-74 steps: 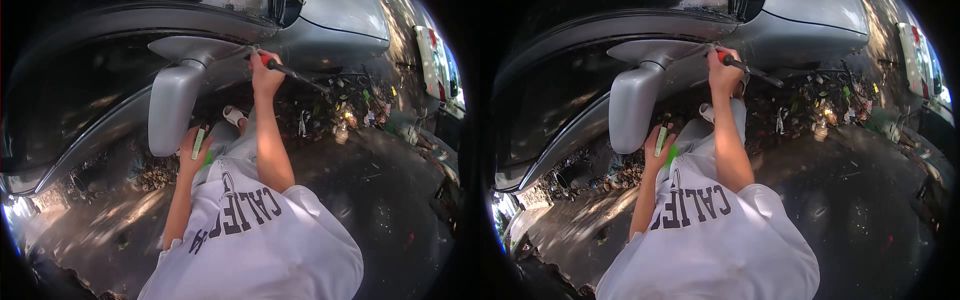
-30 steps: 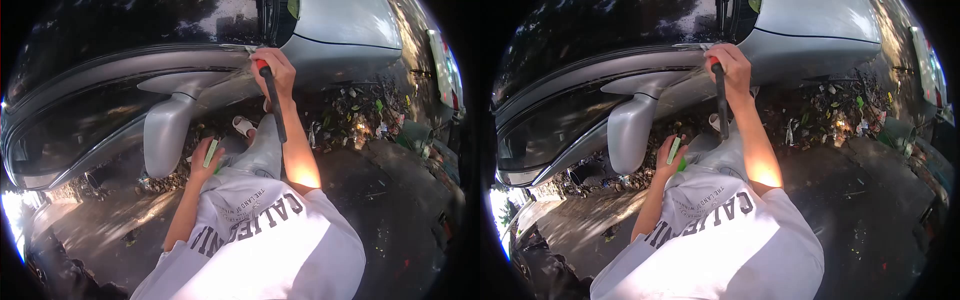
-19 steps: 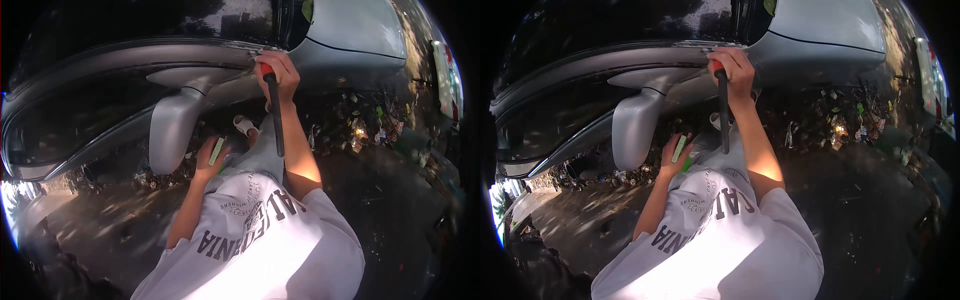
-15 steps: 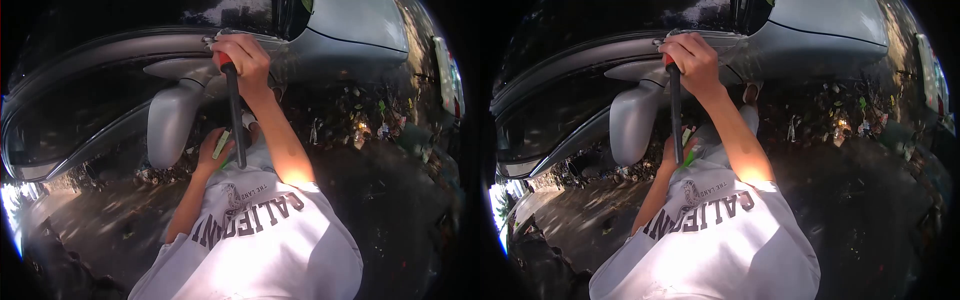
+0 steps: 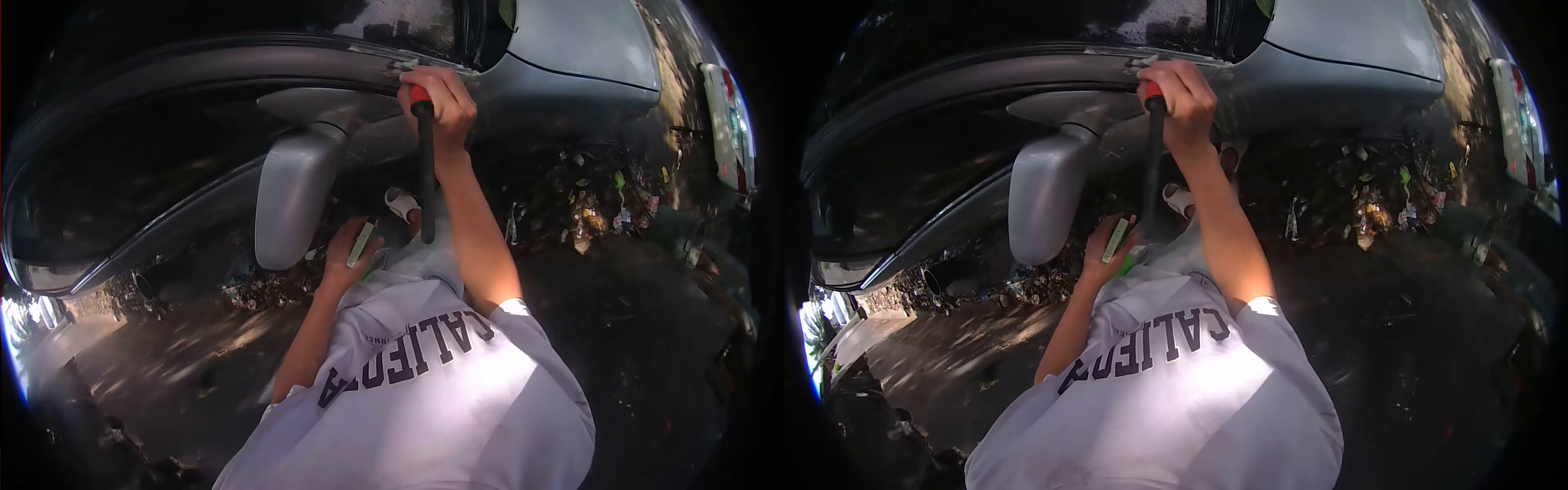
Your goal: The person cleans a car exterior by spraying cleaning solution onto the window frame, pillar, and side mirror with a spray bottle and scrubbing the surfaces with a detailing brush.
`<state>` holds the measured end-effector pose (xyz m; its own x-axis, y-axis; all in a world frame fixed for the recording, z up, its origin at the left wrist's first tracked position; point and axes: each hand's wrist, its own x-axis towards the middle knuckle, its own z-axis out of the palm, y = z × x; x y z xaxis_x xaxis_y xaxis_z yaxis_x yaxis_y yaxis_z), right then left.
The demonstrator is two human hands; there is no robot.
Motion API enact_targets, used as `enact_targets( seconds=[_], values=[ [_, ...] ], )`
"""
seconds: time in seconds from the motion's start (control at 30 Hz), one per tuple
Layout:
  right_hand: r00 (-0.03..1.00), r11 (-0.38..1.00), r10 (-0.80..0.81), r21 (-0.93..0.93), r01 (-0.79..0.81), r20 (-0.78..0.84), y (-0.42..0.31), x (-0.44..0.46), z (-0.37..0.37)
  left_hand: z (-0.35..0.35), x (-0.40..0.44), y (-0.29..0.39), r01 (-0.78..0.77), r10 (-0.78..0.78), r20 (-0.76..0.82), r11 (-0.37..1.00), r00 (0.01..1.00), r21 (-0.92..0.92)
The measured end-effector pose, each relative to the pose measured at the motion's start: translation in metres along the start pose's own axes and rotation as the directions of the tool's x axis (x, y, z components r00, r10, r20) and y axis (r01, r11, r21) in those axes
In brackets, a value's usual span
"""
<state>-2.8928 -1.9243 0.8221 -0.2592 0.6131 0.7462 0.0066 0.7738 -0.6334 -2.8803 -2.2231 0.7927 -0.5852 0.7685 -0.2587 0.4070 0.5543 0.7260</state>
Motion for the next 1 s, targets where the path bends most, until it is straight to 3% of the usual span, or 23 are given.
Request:
enact_targets(
  seconds=[0.1, 0.2, 0.33, 0.4, 0.47, 0.6, 0.67, 0.77, 0.8, 0.93, 1.0],
  values=[
    [0.993, 0.992, 0.116, -0.054, -0.116, -0.001, 0.021, -0.010, -0.016, -0.003, -0.003, 0.001, 0.065, -0.065, -0.031, 0.998, 0.997, -0.019],
    [0.998, 0.996, -0.063, 0.065, 0.062, 0.003, -0.028, 0.021, 0.023, -0.002, -0.001, -0.002, 0.041, -0.043, -0.032, 0.997, 0.999, -0.073],
    [0.989, 0.983, -0.128, 0.140, 0.118, 0.066, -0.058, 0.039, 0.035, 0.003, -0.001, -0.006, -0.010, 0.008, -0.015, 0.989, 1.000, -0.150],
    [0.994, 0.996, -0.086, 0.011, 0.085, 0.066, -0.023, 0.018, 0.010, -0.002, -0.003, -0.002, 0.014, -0.017, -0.016, 0.989, 1.000, -0.144],
    [0.994, 0.989, 0.068, -0.133, -0.056, 0.085, 0.011, -0.004, -0.018, -0.002, -0.004, -0.006, 0.040, -0.045, -0.026, 0.988, 0.999, -0.150],
    [0.986, 0.991, -0.132, 0.030, 0.130, 0.098, -0.034, 0.033, 0.019, -0.003, -0.005, -0.006, 0.033, -0.044, -0.071, 0.989, 0.996, -0.143],
    [0.965, 0.967, -0.225, 0.150, 0.205, 0.131, -0.079, 0.062, 0.054, -0.006, -0.003, 0.003, 0.034, -0.055, -0.071, 0.964, 0.996, -0.265],
    [0.952, 0.955, -0.265, 0.178, 0.237, 0.153, -0.090, 0.067, 0.057, -0.014, -0.002, 0.015, 0.004, -0.020, -0.061, 0.968, 0.998, -0.251],
    [0.950, 0.956, -0.269, 0.166, 0.243, 0.158, -0.083, 0.064, 0.050, -0.016, 0.002, 0.014, -0.011, 0.007, -0.022, 0.989, 1.000, -0.151],
    [0.990, 0.991, 0.017, -0.137, 0.003, 0.141, -0.014, 0.012, -0.009, -0.007, 0.003, 0.001, 0.035, -0.052, -0.072, 0.974, 0.996, -0.222],
    [0.992, 0.993, -0.029, -0.110, 0.043, 0.122, -0.016, 0.017, -0.001, -0.008, 0.001, 0.002, 0.037, -0.051, -0.078, 0.985, 0.996, -0.170]
  ],
)
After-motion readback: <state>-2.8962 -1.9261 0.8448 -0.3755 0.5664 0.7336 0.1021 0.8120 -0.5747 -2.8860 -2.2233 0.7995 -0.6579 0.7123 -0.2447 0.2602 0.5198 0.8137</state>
